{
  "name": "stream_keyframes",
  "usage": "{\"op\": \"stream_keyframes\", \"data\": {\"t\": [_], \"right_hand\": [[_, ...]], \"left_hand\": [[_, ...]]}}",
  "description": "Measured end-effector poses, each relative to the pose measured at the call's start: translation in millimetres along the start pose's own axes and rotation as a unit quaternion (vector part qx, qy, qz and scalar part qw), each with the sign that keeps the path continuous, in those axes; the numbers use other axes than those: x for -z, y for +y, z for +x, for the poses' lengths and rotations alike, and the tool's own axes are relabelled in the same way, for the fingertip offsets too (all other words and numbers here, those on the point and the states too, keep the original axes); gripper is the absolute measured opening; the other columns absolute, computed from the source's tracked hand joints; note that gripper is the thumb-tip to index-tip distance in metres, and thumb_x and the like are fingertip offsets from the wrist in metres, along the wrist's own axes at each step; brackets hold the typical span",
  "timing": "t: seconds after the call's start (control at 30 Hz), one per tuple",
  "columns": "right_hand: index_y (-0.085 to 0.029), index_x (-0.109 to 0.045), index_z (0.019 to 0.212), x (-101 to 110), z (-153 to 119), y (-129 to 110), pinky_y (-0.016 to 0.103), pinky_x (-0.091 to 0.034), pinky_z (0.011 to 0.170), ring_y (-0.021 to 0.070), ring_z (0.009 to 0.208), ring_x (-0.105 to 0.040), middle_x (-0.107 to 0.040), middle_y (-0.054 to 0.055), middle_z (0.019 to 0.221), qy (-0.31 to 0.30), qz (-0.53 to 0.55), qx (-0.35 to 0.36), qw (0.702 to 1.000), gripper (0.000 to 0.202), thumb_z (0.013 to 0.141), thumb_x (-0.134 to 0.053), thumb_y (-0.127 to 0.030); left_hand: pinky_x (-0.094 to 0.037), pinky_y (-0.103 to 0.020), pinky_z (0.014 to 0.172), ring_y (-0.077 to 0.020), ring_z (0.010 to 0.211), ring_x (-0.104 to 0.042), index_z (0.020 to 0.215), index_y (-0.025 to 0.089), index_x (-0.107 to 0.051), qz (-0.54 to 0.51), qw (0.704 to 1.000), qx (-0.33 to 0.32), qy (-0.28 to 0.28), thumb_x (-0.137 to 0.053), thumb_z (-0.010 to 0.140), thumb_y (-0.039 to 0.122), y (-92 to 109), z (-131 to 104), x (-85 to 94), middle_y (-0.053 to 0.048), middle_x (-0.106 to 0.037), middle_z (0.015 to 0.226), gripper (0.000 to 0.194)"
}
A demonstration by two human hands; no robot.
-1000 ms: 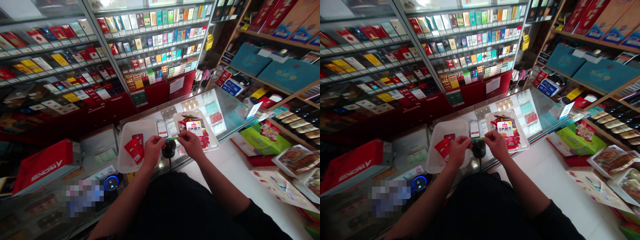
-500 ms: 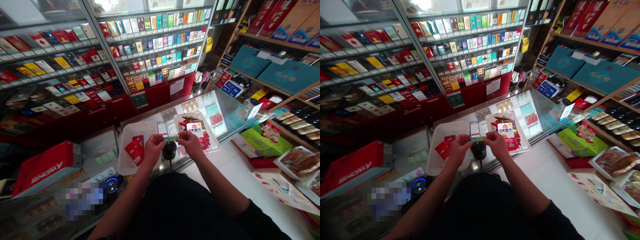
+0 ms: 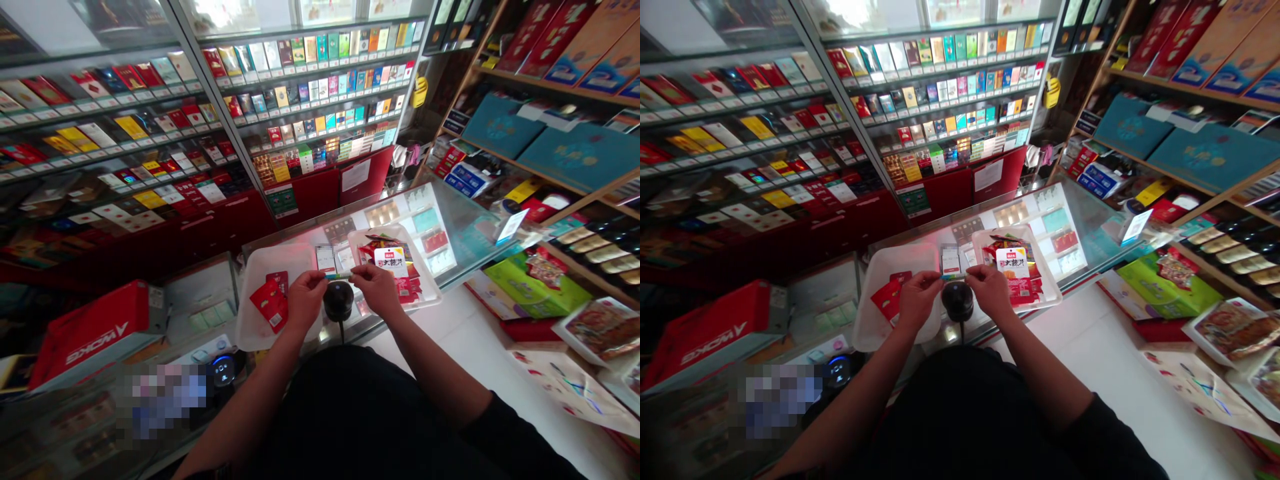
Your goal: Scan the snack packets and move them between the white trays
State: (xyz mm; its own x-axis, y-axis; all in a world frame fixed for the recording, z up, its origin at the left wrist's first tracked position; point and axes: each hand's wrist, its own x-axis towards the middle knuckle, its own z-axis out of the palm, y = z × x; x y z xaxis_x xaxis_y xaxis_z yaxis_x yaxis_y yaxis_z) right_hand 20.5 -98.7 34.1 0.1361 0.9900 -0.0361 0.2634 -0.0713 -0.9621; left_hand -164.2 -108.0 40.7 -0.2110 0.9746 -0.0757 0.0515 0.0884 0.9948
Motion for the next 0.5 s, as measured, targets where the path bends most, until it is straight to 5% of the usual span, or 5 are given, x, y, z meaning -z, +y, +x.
{"op": "stream_keyframes", "data": {"t": [0.3, 0.5], "right_hand": [[-0.025, -0.079, 0.101, -6, 9, 7, 0.04, -0.057, 0.083, 0.0243, 0.086, -0.074, -0.08, 0.004, 0.094, 0.012, -0.086, 0.049, 0.995, 0.023, 0.085, -0.067, -0.037], [-0.024, -0.071, 0.128, -10, 16, 22, 0.048, -0.049, 0.108, 0.027, 0.117, -0.069, -0.077, 0.008, 0.119, -0.043, -0.101, 0.072, 0.991, 0.039, 0.097, -0.053, -0.039]], "left_hand": [[-0.055, -0.041, 0.098, -0.0246, 0.105, -0.073, 0.112, 0.02, -0.071, 0.056, 0.998, -0.041, 0.001, -0.075, 0.082, 0.031, -13, 4, 3.4, -0.011, -0.077, 0.112, 0.032], [-0.025, -0.061, 0.124, -0.0343, 0.148, -0.044, 0.139, 0.024, -0.06, 0.255, 0.957, -0.137, -0.023, -0.062, 0.094, 0.034, -31, 5, 14.1, -0.012, -0.067, 0.141, 0.047]]}}
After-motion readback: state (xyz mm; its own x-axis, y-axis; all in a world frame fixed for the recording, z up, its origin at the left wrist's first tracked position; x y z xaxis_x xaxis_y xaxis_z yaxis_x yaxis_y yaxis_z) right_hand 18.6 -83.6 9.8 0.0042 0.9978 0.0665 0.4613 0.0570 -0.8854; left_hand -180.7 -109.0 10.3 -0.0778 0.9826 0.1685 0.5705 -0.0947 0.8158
